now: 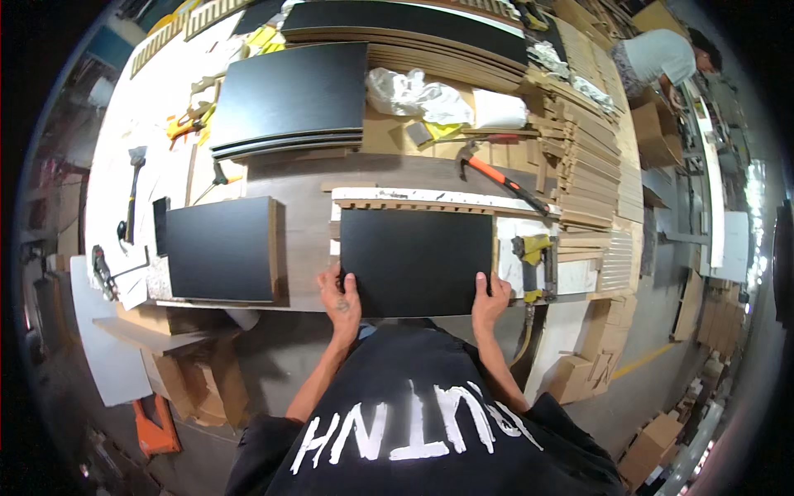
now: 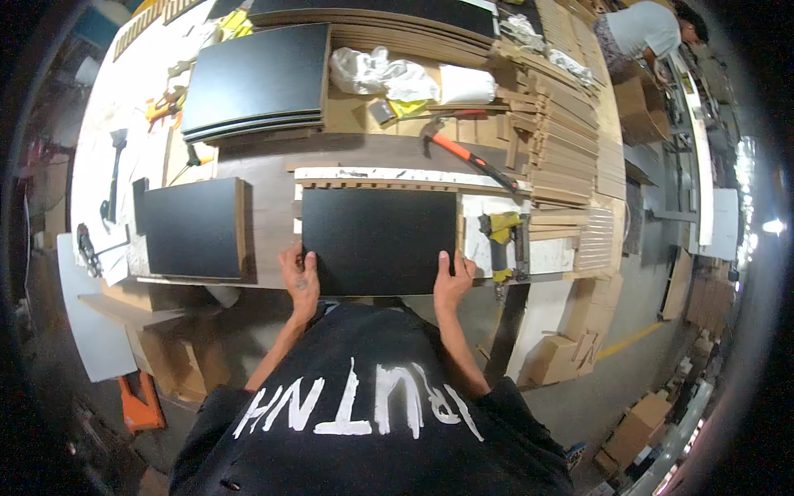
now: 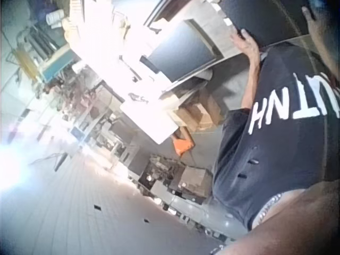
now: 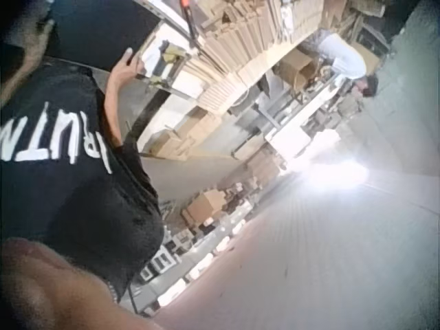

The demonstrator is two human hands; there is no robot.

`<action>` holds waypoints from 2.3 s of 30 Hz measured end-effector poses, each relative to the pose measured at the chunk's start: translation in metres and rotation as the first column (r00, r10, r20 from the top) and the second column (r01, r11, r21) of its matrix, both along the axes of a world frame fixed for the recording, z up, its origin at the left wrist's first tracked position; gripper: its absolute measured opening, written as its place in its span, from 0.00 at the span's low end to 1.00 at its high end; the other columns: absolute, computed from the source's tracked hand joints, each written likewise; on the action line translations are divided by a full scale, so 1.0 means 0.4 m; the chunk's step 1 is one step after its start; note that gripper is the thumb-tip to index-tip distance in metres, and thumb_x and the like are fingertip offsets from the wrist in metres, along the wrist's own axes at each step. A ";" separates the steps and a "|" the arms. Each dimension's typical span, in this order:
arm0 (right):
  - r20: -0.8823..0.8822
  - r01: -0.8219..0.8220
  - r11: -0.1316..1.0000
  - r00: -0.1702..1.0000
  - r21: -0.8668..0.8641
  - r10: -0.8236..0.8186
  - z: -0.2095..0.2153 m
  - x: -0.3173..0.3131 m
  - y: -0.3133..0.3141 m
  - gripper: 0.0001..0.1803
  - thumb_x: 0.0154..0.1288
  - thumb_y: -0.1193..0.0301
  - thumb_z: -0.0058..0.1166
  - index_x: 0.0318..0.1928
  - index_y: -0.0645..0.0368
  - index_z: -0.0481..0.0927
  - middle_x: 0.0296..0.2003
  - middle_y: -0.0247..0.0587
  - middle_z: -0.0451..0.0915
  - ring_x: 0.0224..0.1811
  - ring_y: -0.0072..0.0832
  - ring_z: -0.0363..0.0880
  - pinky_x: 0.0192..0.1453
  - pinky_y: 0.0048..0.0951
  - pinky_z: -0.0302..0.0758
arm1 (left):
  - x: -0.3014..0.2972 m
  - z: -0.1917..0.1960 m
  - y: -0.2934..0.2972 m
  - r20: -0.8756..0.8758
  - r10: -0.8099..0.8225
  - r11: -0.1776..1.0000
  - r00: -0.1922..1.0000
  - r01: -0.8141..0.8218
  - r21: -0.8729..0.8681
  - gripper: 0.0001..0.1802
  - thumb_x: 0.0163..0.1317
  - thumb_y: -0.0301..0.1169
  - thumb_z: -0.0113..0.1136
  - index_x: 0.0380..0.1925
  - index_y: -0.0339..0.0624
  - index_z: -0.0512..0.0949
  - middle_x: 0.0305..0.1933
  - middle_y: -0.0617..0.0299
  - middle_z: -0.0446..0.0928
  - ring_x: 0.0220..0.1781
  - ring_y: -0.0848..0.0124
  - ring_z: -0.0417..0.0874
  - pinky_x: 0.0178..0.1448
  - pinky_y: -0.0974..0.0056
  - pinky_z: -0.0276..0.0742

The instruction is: Assembling wooden slatted panels onto black boards using a pneumatic nail gun and hammer.

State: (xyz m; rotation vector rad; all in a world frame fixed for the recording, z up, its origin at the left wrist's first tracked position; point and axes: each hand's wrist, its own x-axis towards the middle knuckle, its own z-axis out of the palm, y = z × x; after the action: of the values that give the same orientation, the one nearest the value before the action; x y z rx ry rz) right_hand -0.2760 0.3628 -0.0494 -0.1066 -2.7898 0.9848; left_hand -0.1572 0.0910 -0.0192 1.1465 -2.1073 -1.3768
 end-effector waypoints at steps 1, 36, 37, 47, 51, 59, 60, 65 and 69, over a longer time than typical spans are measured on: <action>0.000 0.009 1.000 1.000 0.011 -0.009 0.002 -0.003 0.003 0.23 0.61 0.63 0.66 0.50 0.68 0.82 0.39 0.49 0.77 0.44 0.42 0.75 0.51 0.38 0.72 | -0.001 -0.010 0.001 -0.004 -0.013 0.999 1.000 0.013 -0.039 0.17 0.64 0.28 0.58 0.51 0.32 0.75 0.46 0.46 0.72 0.48 0.53 0.75 0.53 0.56 0.72; -0.013 -0.650 0.574 0.656 0.497 0.754 0.090 -0.320 -0.229 0.29 0.66 0.65 0.53 0.63 0.67 0.67 0.61 0.57 0.67 0.69 0.50 0.61 0.75 0.59 0.51 | -0.351 -0.030 -0.036 0.413 -0.511 0.491 0.754 0.651 -0.579 0.38 0.70 0.52 0.47 0.69 0.33 0.58 0.75 0.41 0.53 0.79 0.49 0.50 0.76 0.37 0.44; -0.020 -0.678 0.553 0.623 0.484 0.782 0.080 -0.353 -0.247 0.29 0.66 0.65 0.53 0.63 0.68 0.67 0.61 0.57 0.67 0.69 0.50 0.61 0.75 0.60 0.52 | -0.363 -0.042 -0.037 0.402 -0.514 0.488 0.758 0.644 -0.590 0.39 0.70 0.53 0.46 0.69 0.33 0.58 0.75 0.40 0.53 0.78 0.48 0.51 0.76 0.37 0.44; 0.074 -0.728 0.539 0.621 0.423 0.780 0.020 -0.409 -0.237 0.23 0.70 0.59 0.47 0.56 0.66 0.72 0.47 0.55 0.70 0.52 0.51 0.68 0.62 0.58 0.60 | -0.431 -0.031 -0.024 0.441 -0.468 0.511 0.766 0.642 -0.572 0.31 0.72 0.51 0.45 0.61 0.35 0.68 0.59 0.44 0.69 0.65 0.49 0.67 0.75 0.44 0.50; 0.126 -0.732 0.551 0.640 0.400 0.758 0.039 -0.424 -0.262 0.23 0.72 0.56 0.44 0.54 0.63 0.73 0.49 0.55 0.70 0.52 0.51 0.68 0.62 0.58 0.60 | -0.437 -0.026 -0.030 0.426 -0.474 0.547 0.771 0.637 -0.543 0.29 0.72 0.51 0.46 0.59 0.37 0.69 0.59 0.43 0.69 0.67 0.46 0.66 0.73 0.43 0.54; 0.058 -0.737 0.577 0.633 0.353 0.772 0.023 -0.392 -0.262 0.19 0.71 0.61 0.46 0.54 0.63 0.72 0.50 0.55 0.70 0.55 0.50 0.67 0.64 0.53 0.59 | -0.403 -0.033 -0.022 0.383 -0.433 0.535 0.816 0.575 -0.620 0.28 0.72 0.50 0.45 0.60 0.37 0.69 0.60 0.43 0.70 0.67 0.50 0.67 0.76 0.45 0.49; 0.042 -0.731 0.575 0.631 0.368 0.775 0.020 -0.385 -0.262 0.19 0.71 0.61 0.46 0.54 0.63 0.72 0.50 0.55 0.70 0.55 0.50 0.67 0.64 0.53 0.59 | -0.397 -0.051 -0.022 0.362 -0.423 0.525 0.830 0.551 -0.649 0.29 0.73 0.50 0.44 0.60 0.37 0.69 0.61 0.42 0.70 0.69 0.49 0.66 0.76 0.45 0.49; -0.109 -0.393 0.761 0.851 0.516 0.513 0.002 -0.342 -0.202 0.31 0.70 0.59 0.51 0.64 0.67 0.64 0.61 0.58 0.65 0.66 0.53 0.60 0.70 0.53 0.56 | -0.331 -0.024 -0.026 0.377 -0.023 0.803 0.926 0.241 -0.545 0.43 0.67 0.57 0.50 0.67 0.29 0.59 0.70 0.41 0.61 0.75 0.48 0.57 0.74 0.36 0.46; 0.104 -0.069 0.935 0.994 0.349 0.035 -0.034 -0.292 -0.128 0.42 0.68 0.58 0.57 0.70 0.72 0.54 0.66 0.64 0.58 0.70 0.56 0.56 0.70 0.53 0.58 | -0.256 -0.042 -0.077 0.434 0.045 0.937 0.900 0.112 -0.332 0.40 0.65 0.56 0.54 0.63 0.31 0.65 0.64 0.43 0.67 0.69 0.48 0.63 0.70 0.39 0.53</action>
State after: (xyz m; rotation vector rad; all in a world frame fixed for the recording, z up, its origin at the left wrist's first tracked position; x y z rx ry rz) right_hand -0.3928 0.3116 -0.0628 -0.0308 -3.0203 0.4841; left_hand -0.2598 0.0603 -0.0359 1.3591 -2.5570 -0.7456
